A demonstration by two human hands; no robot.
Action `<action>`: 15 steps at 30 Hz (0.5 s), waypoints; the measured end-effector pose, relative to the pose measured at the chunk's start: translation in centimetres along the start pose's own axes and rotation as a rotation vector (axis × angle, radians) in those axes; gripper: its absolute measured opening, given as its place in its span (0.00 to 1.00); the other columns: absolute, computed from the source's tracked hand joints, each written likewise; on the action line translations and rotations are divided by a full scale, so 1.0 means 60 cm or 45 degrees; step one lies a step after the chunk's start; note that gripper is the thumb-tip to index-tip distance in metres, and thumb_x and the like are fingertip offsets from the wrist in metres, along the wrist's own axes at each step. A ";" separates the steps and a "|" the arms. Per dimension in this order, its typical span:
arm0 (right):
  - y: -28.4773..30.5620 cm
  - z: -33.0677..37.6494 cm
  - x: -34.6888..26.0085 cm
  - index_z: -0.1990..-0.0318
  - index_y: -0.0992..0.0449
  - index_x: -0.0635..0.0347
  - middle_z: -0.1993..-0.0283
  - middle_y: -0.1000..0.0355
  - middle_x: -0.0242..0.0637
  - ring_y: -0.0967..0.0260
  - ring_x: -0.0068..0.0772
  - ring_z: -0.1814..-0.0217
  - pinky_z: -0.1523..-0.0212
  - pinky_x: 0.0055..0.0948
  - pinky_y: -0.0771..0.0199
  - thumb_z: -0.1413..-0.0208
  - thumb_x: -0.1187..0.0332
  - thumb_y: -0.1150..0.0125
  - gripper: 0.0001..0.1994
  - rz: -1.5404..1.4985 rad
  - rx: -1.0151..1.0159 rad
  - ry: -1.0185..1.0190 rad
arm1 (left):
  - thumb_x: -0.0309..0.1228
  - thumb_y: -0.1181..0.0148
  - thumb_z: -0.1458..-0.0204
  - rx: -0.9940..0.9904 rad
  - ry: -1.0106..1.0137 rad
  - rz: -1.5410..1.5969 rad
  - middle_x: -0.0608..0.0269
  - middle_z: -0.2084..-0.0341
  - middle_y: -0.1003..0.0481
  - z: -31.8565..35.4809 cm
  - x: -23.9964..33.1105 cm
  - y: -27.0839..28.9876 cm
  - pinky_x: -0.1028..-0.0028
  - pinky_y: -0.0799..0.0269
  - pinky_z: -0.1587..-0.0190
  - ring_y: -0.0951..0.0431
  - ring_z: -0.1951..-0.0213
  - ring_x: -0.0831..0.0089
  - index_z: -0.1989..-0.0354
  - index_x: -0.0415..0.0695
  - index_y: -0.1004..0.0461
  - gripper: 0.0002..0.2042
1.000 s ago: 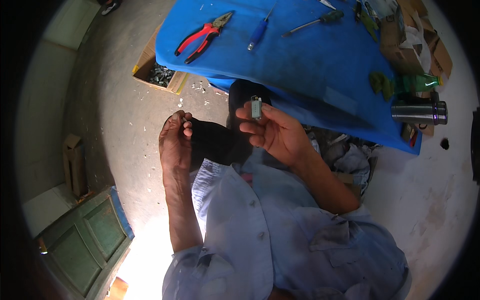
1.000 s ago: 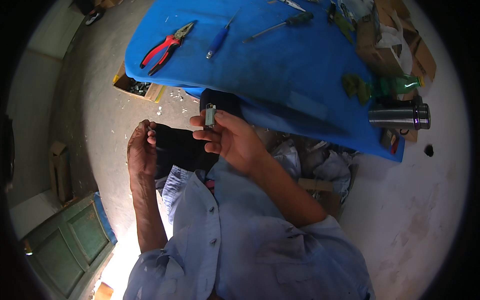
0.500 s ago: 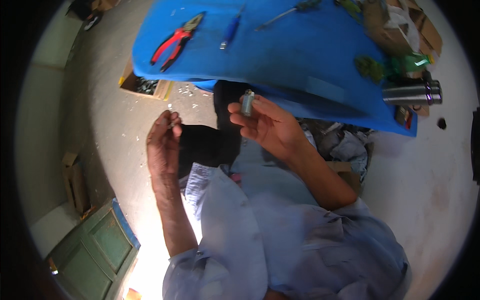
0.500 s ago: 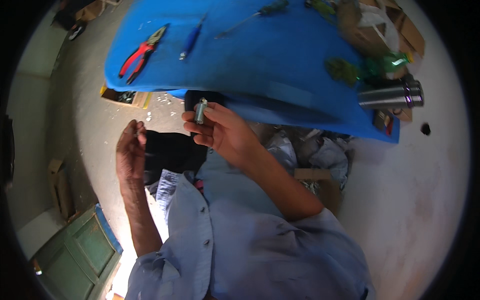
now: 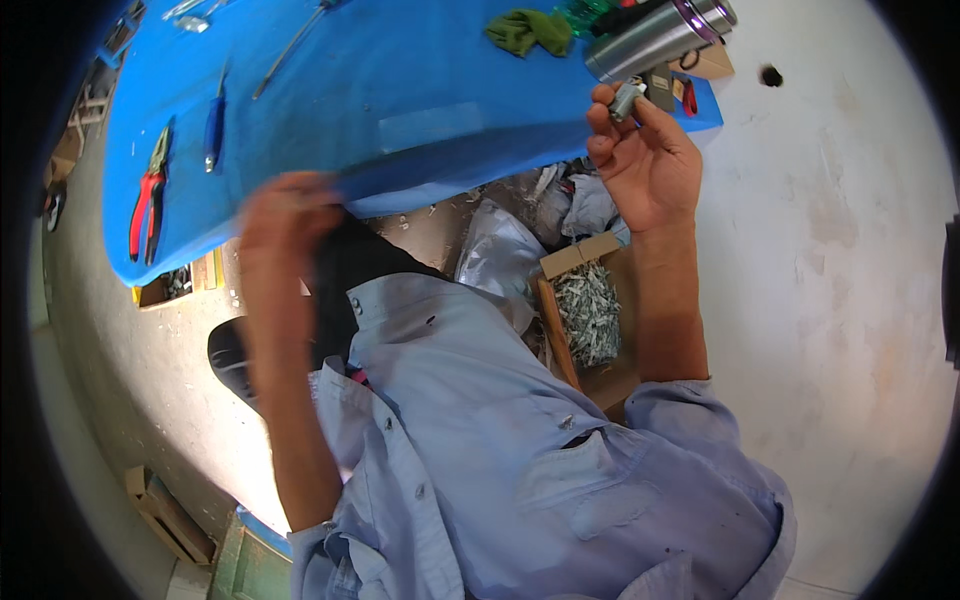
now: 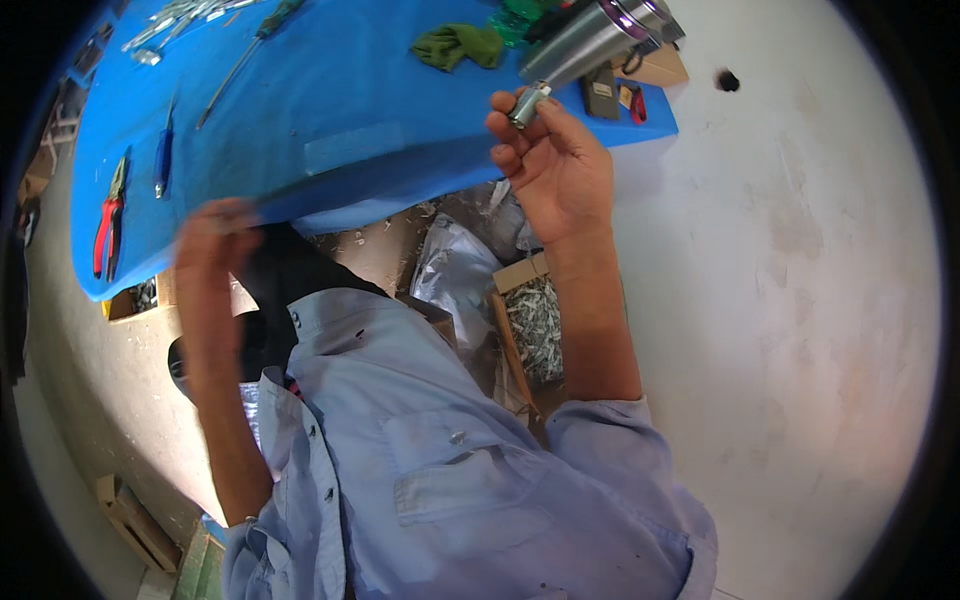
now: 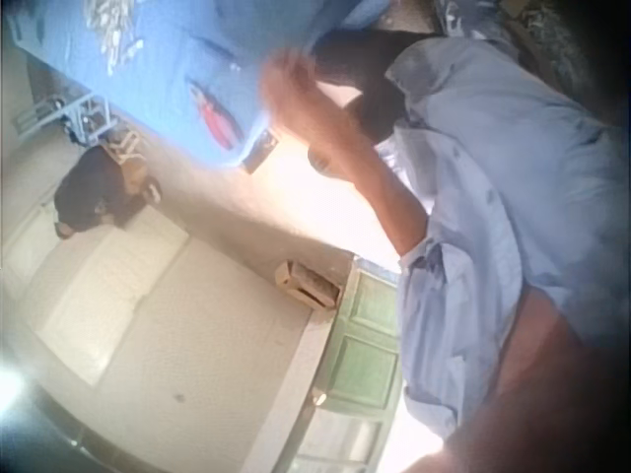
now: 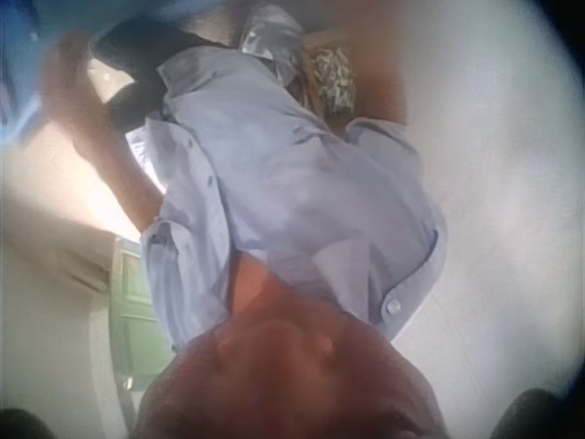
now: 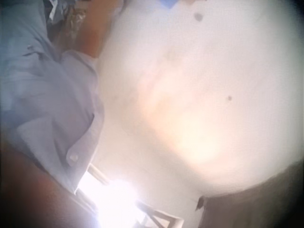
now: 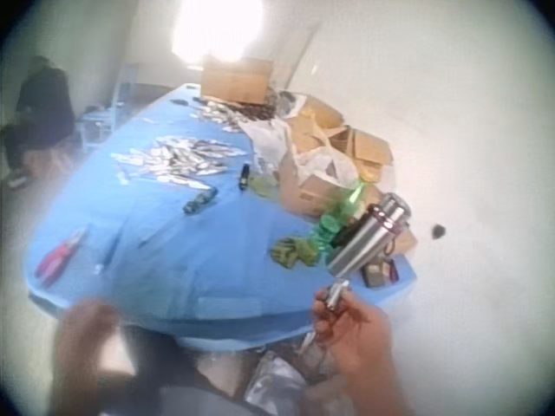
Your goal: The person attaches small metal components to a central aluminum frame, using pliers and a screwdriver to secure them before measuring the final assembly with a caliper.
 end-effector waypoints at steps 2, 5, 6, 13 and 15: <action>0.005 0.013 -0.016 0.43 0.25 0.66 0.45 0.21 0.47 0.20 0.38 0.48 0.58 0.31 0.22 0.28 0.66 0.48 0.15 0.020 0.016 0.037 | 0.29 0.38 0.36 -0.525 0.079 -0.083 0.58 0.42 0.23 0.073 -0.004 -0.147 0.69 0.25 0.41 0.22 0.43 0.68 0.37 0.42 0.25 0.19; 0.008 0.029 -0.021 0.44 0.25 0.62 0.46 0.20 0.45 0.19 0.37 0.48 0.57 0.31 0.22 0.29 0.65 0.47 0.13 0.091 0.029 0.045 | 0.24 0.35 0.41 -0.672 -0.304 -0.534 0.58 0.31 0.31 0.117 0.008 -0.239 0.67 0.28 0.37 0.27 0.35 0.65 0.31 0.45 0.30 0.28; 0.009 0.037 -0.018 0.45 0.25 0.61 0.46 0.19 0.44 0.19 0.36 0.48 0.57 0.31 0.22 0.29 0.65 0.46 0.12 0.123 0.038 0.044 | 0.25 0.35 0.41 -0.582 -0.277 -0.505 0.58 0.31 0.31 0.104 0.006 -0.222 0.66 0.29 0.36 0.28 0.34 0.64 0.30 0.45 0.30 0.28; -0.015 0.030 0.101 0.43 0.28 0.57 0.46 0.21 0.39 0.21 0.31 0.49 0.57 0.28 0.25 0.30 0.64 0.44 0.13 0.215 0.074 -0.126 | 0.32 0.35 0.37 0.036 0.152 -0.599 0.57 0.48 0.19 0.083 -0.018 0.020 0.73 0.23 0.52 0.20 0.48 0.71 0.41 0.37 0.23 0.19; -0.044 0.028 0.144 0.44 0.27 0.57 0.47 0.22 0.37 0.22 0.29 0.49 0.57 0.27 0.26 0.32 0.65 0.42 0.13 0.259 0.017 -0.215 | 0.30 0.36 0.36 0.115 0.122 -0.534 0.65 0.54 0.19 0.102 -0.022 0.045 0.80 0.26 0.52 0.23 0.58 0.82 0.43 0.39 0.21 0.16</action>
Point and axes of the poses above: each hand's wrist, its own z-axis away from the middle knuckle, its own y-axis out of the back of the hand, x = y × z, the point moved 3 cm from there along -z, towards the middle knuckle
